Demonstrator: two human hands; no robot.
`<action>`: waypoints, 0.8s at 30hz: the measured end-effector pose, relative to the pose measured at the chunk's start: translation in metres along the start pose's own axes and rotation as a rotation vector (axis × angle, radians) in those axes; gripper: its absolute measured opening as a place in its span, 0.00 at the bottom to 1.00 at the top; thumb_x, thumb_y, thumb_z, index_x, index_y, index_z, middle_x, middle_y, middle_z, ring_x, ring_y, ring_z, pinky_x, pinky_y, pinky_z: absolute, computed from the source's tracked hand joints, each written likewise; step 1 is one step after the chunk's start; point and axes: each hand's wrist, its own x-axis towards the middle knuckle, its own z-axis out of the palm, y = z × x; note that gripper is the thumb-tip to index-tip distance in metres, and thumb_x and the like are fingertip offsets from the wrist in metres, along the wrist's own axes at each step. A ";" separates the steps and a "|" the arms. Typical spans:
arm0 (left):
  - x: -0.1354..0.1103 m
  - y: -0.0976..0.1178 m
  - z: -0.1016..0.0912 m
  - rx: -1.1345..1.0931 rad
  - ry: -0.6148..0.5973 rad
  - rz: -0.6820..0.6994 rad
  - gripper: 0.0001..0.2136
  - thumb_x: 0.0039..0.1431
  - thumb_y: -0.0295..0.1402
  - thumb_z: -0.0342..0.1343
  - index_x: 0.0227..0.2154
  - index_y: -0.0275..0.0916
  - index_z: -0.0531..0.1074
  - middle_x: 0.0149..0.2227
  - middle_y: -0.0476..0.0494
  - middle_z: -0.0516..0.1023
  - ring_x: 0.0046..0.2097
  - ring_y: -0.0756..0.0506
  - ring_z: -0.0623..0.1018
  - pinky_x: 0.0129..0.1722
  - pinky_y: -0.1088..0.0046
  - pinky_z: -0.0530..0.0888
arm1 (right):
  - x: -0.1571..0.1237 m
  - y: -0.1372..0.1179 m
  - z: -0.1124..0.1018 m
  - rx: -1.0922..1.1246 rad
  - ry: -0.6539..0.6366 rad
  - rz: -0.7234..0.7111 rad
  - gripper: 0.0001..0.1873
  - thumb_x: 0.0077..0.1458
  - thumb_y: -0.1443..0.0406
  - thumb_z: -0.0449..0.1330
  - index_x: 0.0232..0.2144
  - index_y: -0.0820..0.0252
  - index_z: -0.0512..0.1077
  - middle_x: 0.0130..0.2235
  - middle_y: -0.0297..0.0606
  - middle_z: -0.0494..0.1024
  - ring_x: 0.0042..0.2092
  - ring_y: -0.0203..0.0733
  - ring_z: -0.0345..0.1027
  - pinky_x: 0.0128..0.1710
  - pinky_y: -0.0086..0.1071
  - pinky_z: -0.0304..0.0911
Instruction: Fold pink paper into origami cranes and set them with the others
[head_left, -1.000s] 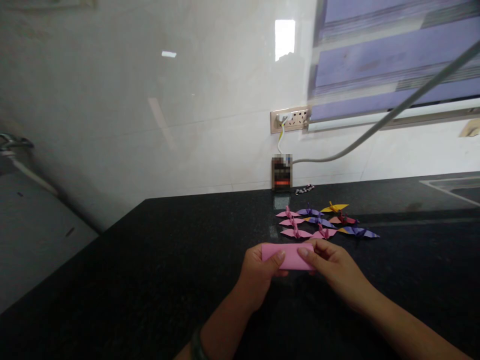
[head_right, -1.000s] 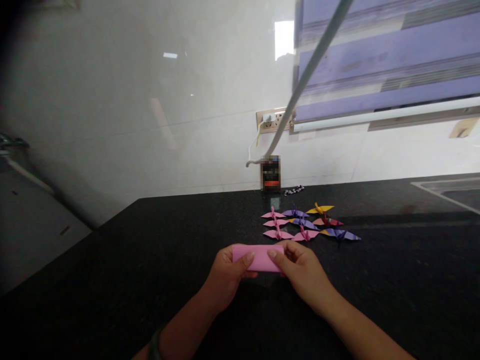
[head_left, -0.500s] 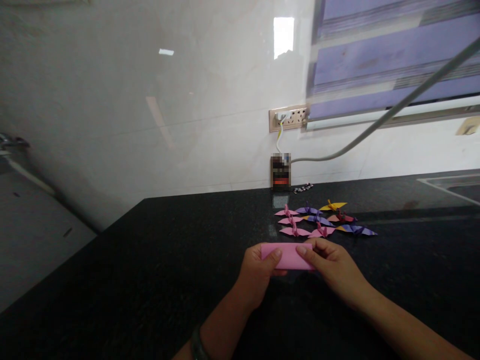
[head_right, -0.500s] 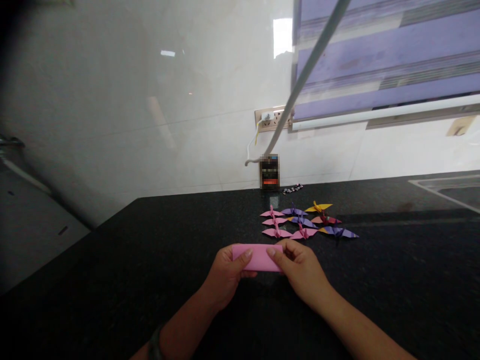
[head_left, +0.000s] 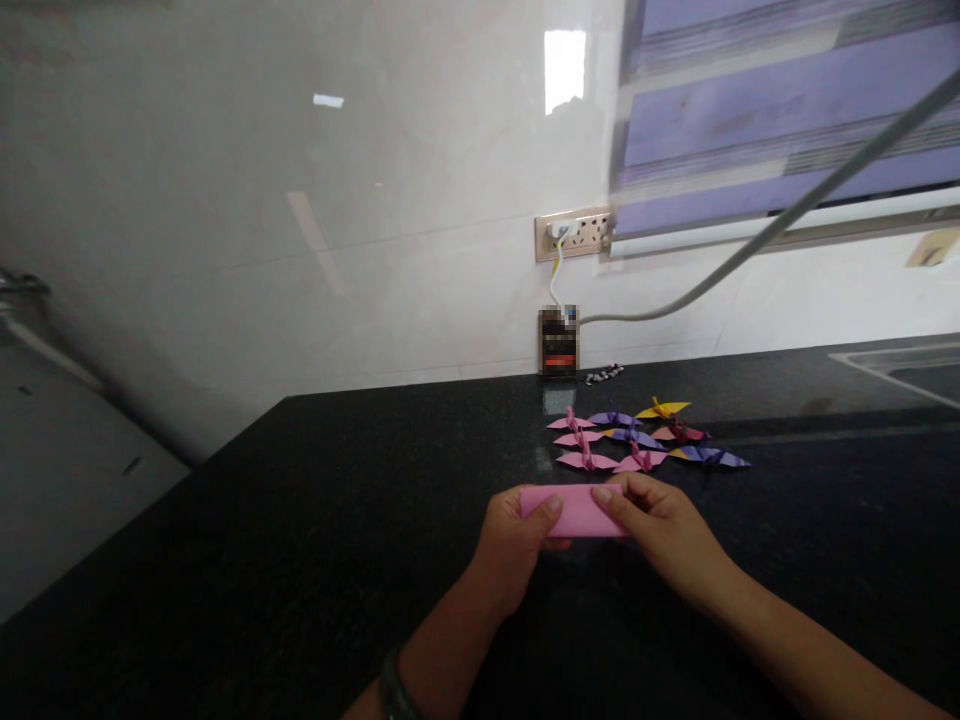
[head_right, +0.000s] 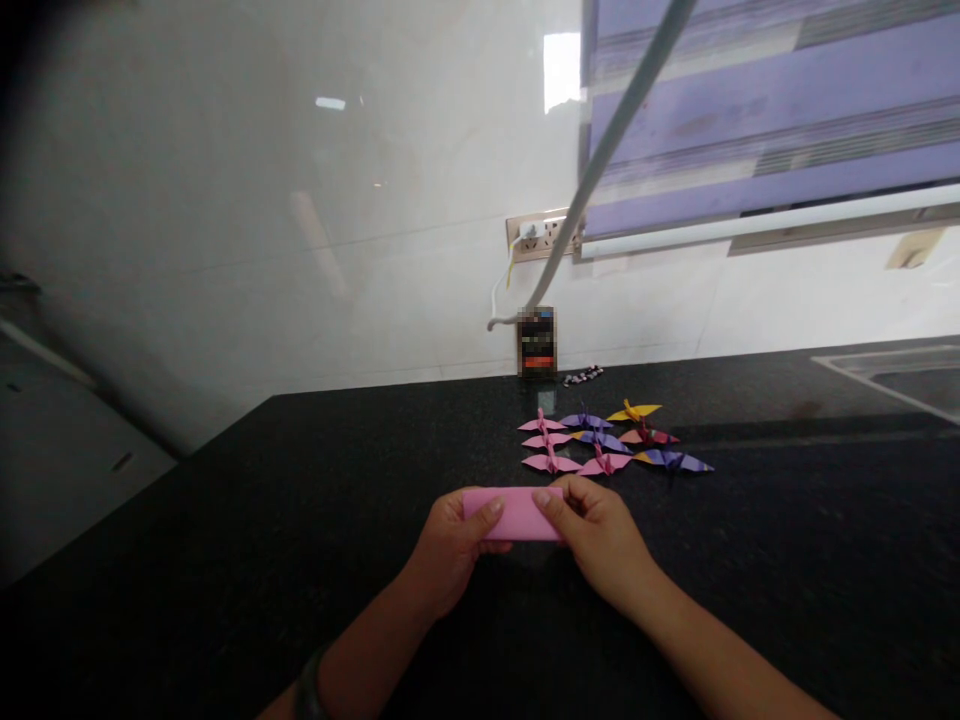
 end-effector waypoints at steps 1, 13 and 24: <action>0.000 0.000 0.000 0.001 0.001 -0.001 0.15 0.48 0.37 0.53 0.34 0.29 0.69 0.31 0.39 0.72 0.31 0.48 0.72 0.26 0.75 0.69 | 0.000 0.000 0.000 -0.004 0.003 -0.001 0.14 0.50 0.58 0.51 0.20 0.61 0.61 0.20 0.29 0.59 0.23 0.32 0.52 0.22 0.25 0.50; 0.000 -0.001 0.000 0.020 -0.003 0.005 0.15 0.48 0.37 0.53 0.34 0.29 0.69 0.31 0.38 0.73 0.32 0.46 0.72 0.27 0.73 0.70 | -0.001 0.000 0.000 -0.026 0.014 0.001 0.15 0.50 0.57 0.50 0.20 0.61 0.62 0.20 0.29 0.60 0.23 0.32 0.53 0.22 0.25 0.50; 0.000 -0.002 -0.001 0.006 0.039 0.031 0.13 0.46 0.36 0.55 0.30 0.30 0.70 0.28 0.41 0.72 0.30 0.47 0.72 0.28 0.72 0.68 | -0.001 0.000 0.001 0.007 0.007 0.006 0.14 0.50 0.57 0.50 0.20 0.61 0.62 0.20 0.29 0.59 0.23 0.32 0.52 0.22 0.24 0.50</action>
